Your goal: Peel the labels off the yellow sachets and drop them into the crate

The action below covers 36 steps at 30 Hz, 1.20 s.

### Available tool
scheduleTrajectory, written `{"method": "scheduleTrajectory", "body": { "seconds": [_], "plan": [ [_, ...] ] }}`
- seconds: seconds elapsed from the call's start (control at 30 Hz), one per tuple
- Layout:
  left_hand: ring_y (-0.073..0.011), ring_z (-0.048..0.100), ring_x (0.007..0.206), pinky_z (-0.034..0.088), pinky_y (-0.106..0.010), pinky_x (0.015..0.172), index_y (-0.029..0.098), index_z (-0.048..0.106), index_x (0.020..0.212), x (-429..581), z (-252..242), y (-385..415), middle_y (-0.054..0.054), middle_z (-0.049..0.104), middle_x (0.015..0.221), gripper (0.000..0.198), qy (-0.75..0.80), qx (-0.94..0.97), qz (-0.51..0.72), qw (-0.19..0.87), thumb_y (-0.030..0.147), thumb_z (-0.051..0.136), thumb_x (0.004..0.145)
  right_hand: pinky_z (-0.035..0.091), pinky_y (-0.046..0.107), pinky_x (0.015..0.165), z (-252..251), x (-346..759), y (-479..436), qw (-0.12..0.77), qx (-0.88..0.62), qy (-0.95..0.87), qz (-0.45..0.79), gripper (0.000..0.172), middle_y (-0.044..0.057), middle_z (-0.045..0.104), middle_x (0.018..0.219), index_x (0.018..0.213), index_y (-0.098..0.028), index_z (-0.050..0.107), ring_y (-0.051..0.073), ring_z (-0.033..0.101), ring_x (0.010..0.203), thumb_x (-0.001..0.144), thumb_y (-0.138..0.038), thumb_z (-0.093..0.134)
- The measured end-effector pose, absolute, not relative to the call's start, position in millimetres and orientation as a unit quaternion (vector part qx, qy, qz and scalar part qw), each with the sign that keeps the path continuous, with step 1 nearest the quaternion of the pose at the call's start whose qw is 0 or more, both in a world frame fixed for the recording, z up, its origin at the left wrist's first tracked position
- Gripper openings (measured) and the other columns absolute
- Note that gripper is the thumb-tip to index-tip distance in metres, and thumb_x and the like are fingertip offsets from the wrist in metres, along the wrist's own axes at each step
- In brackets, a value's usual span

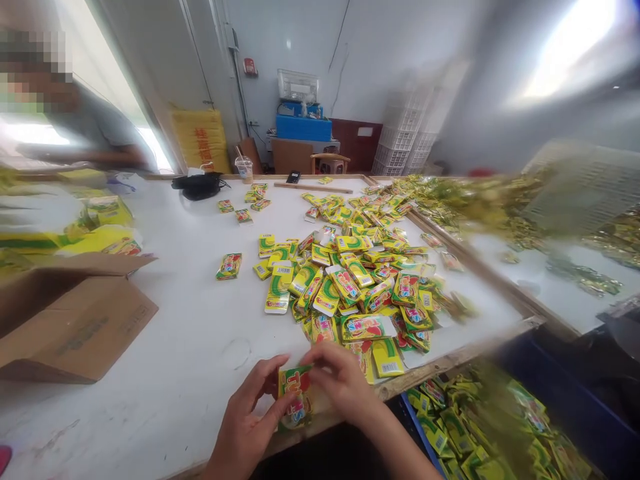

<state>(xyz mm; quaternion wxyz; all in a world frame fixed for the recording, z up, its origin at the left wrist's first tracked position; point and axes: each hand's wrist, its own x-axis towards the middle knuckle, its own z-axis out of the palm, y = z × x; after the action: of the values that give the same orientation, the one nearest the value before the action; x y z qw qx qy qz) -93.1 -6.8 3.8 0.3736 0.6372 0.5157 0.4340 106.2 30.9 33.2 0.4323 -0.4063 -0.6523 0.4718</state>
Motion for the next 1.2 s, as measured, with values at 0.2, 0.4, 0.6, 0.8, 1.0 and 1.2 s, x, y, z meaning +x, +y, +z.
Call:
{"method": "scheduleTrajectory", "body": {
  "seconds": [0.2,0.4,0.6,0.8,1.0,1.2],
  "plan": [
    [-0.0199,0.070,0.090,0.059,-0.032,0.083,0.030,0.053,0.129,-93,-17,-7,-0.004,0.070,0.109,0.048,0.522,0.611,0.491,0.337,0.028,0.069,0.084,0.046,0.025,0.071,18,104,29,0.449,-0.440,-0.634,0.451,0.027,-0.001,0.064,0.082,0.094,-0.022,0.067,0.016,0.059,0.077,0.076,-0.004,0.060],
    [-0.0211,0.069,0.089,0.057,-0.027,0.080,0.024,0.073,0.088,-96,1,-5,-0.004,0.071,0.098,0.014,0.538,0.624,0.452,0.342,0.034,0.063,0.086,0.047,0.028,0.078,19,103,28,0.424,-0.416,-0.672,0.442,0.015,0.001,0.067,0.085,0.088,-0.022,0.072,0.018,0.062,0.083,0.087,-0.015,0.059],
    [-0.0191,0.070,0.087,0.058,-0.027,0.079,0.029,0.066,0.117,-98,8,-9,-0.001,0.075,0.101,0.036,0.586,0.528,0.503,0.354,0.036,0.070,0.082,0.050,0.027,0.074,27,97,31,0.464,-0.402,-0.637,0.466,0.031,0.000,0.069,0.089,0.112,-0.027,0.068,0.016,0.064,0.080,0.083,-0.016,0.066],
    [-0.0212,0.069,0.093,0.055,-0.030,0.089,0.028,0.077,0.092,-93,7,-8,0.000,0.076,0.098,0.017,0.585,0.554,0.504,0.312,0.038,0.072,0.080,0.051,0.028,0.073,42,99,34,0.456,-0.402,-0.635,0.476,0.006,0.002,0.074,0.079,0.082,-0.024,0.079,0.019,0.067,0.076,0.080,-0.027,0.075],
    [-0.0228,0.069,0.096,0.059,-0.031,0.085,0.025,0.072,0.110,-88,20,-2,-0.003,0.075,0.101,0.038,0.593,0.462,0.488,0.444,0.043,0.074,0.076,0.050,0.024,0.061,47,95,37,0.428,-0.465,-0.579,0.515,0.008,0.001,0.074,0.073,0.079,-0.020,0.078,0.016,0.065,0.067,0.072,-0.019,0.077],
    [-0.0242,0.070,0.096,0.059,-0.031,0.084,0.023,0.076,0.101,-93,18,1,-0.005,0.075,0.102,0.028,0.567,0.514,0.458,0.452,0.040,0.071,0.079,0.049,0.024,0.058,42,98,40,0.418,-0.491,-0.553,0.528,0.016,-0.001,0.072,0.067,0.077,-0.020,0.078,0.015,0.064,0.063,0.064,-0.012,0.076]
  ]
}}
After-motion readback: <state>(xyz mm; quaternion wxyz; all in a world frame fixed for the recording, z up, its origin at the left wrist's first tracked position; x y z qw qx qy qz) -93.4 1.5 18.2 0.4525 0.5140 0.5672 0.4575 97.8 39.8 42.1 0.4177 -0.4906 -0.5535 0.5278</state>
